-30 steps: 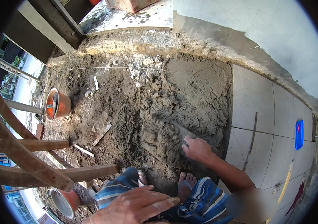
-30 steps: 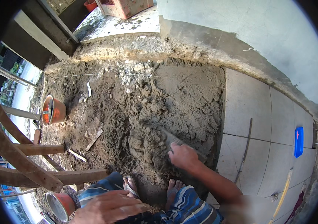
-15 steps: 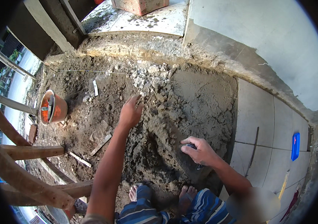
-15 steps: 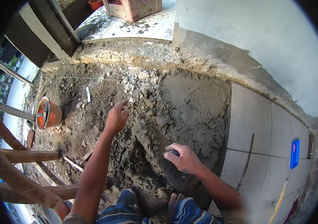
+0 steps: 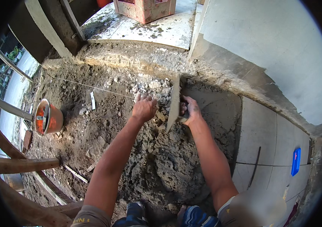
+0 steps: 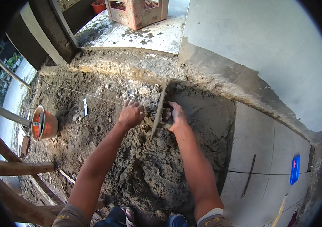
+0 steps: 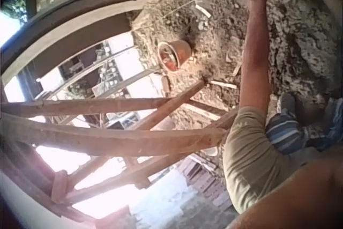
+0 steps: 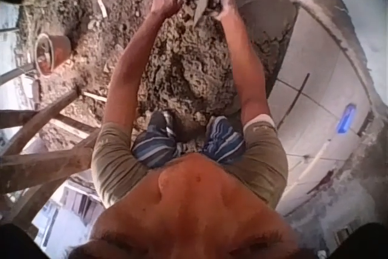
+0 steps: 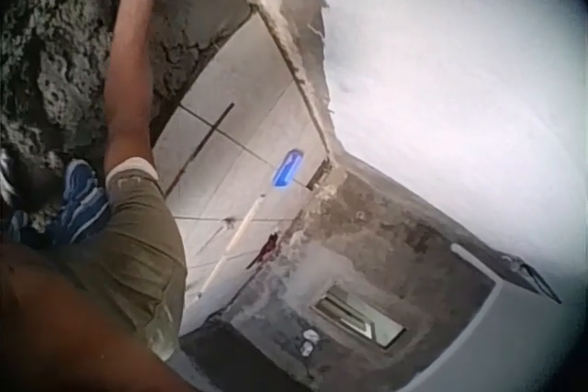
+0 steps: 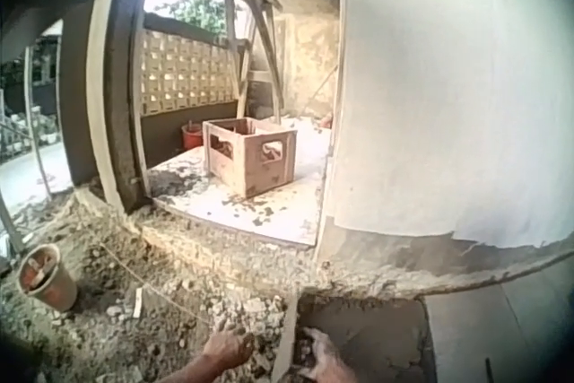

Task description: Applying and leveling cement mortar on a floor surface using a trowel.

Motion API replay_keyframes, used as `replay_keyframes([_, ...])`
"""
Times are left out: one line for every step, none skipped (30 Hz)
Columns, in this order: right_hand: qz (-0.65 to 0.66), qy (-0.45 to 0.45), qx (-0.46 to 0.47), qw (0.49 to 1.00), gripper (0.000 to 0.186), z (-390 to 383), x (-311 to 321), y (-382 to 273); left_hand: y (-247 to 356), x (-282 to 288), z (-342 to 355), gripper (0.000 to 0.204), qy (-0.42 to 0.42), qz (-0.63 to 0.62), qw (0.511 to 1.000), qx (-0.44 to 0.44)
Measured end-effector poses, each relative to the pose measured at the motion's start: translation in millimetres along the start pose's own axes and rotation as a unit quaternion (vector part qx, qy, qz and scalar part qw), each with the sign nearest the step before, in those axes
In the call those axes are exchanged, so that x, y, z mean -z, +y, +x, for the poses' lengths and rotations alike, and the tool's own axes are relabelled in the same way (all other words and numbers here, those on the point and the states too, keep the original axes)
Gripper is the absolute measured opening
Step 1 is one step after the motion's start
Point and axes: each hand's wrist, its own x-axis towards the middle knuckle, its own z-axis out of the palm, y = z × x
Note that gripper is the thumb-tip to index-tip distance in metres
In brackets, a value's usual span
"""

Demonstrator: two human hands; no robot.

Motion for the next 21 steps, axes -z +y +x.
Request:
replay_keyframes([0.017,-0.049,0.006,0.999,0.029,11.5,-0.4,5.5,2.2,2.6,-3.3,0.032,-0.010,0.005,1.000,0.000])
replay_keyframes([-0.004,-0.066,0.031,0.997,0.026,14.2,9.8,10.6,3.6,4.6,-8.1,0.033,-0.020,-0.023,1.000,-0.006])
replay_keyframes([-0.028,-0.088,0.049,0.995,0.023,0.3,11.5,12.6,-0.5,12.3,-17.4,0.033,-0.025,-0.024,0.999,0.006])
replay_keyframes([-0.096,-0.092,0.062,0.989,0.022,-8.2,24.8,1.2,3.1,18.8,-21.0,0.033,-0.017,-0.041,0.999,0.003])
replay_keyframes([-0.235,-0.015,0.126,0.964,0.026,-34.2,10.6,-10.9,-0.3,20.0,-27.6,0.034,-0.011,-0.056,0.998,0.005])
replay_keyframes([-0.393,-0.014,0.165,0.905,0.029,-37.0,15.4,-27.3,-1.9,13.3,-28.3,0.034,0.011,-0.054,0.999,-0.004])
replay_keyframes([-0.537,-0.009,0.197,0.821,0.032,-33.4,21.3,-42.5,-1.7,9.5,-29.2,0.034,0.008,-0.056,0.998,-0.006])
replay_keyframes([-0.536,-0.005,0.194,0.822,0.032,-24.1,21.0,-52.2,-1.3,6.0,-30.5,0.034,0.031,-0.058,0.998,-0.017])
replay_keyframes([-0.676,0.054,0.258,0.688,0.033,-13.8,19.5,-63.0,-1.0,4.4,-30.5,0.033,0.053,-0.059,0.996,-0.030])
replay_keyframes([-0.786,0.109,0.308,0.524,0.034,-3.7,18.4,-71.8,-3.2,4.5,-32.5,0.033,0.048,-0.059,0.997,-0.034])
replay_keyframes([-0.785,0.119,0.304,0.526,0.034,2.8,22.5,-87.2,-1.6,5.1,-28.8,0.034,0.050,-0.070,0.996,-0.032])
replay_keyframes([-0.803,0.107,0.253,0.529,0.035,9.2,29.6,-101.3,1.2,4.9,-27.1,0.034,0.050,-0.082,0.995,-0.030])
replay_keyframes([-0.817,0.094,0.203,0.532,0.036,14.5,36.0,-107.3,0.4,5.8,-27.9,0.034,0.046,-0.083,0.995,-0.040])
replay_keyframes([-0.824,0.076,0.213,0.519,0.034,17.2,45.1,-106.1,0.6,6.9,-29.4,0.036,0.030,-0.085,0.996,-0.028])
replay_keyframes([-0.822,0.076,0.216,0.521,0.034,15.4,42.3,-102.2,-3.6,9.8,-30.9,0.038,0.018,-0.082,0.996,-0.008])
replay_keyframes([-0.828,0.071,0.195,0.520,0.035,9.8,38.0,-92.8,-6.1,9.9,-31.7,0.040,0.013,-0.081,0.997,-0.002])
replay_keyframes([-0.834,0.066,0.173,0.519,0.036,2.5,36.3,-86.8,-6.1,9.1,-33.6,0.040,0.013,-0.077,0.997,-0.005])
replay_keyframes([-0.840,0.055,0.178,0.510,0.035,-9.0,41.0,-89.4,-0.7,9.5,-33.3,0.040,0.001,-0.080,0.997,-0.003])
replay_keyframes([-0.837,0.062,0.179,0.513,0.035,-8.0,46.6,-92.3,3.4,10.2,-30.9,0.041,-0.012,-0.083,0.996,0.000])
replay_keyframes([-0.817,0.057,0.238,0.522,0.035,-3.1,50.4,-95.7,2.5,12.8,-25.7,0.043,-0.020,-0.064,0.998,0.000])
replay_keyframes([-0.795,0.052,0.289,0.531,0.034,-3.3,57.4,-96.5,2.6,10.3,-24.0,0.043,-0.016,-0.056,0.998,-0.004])
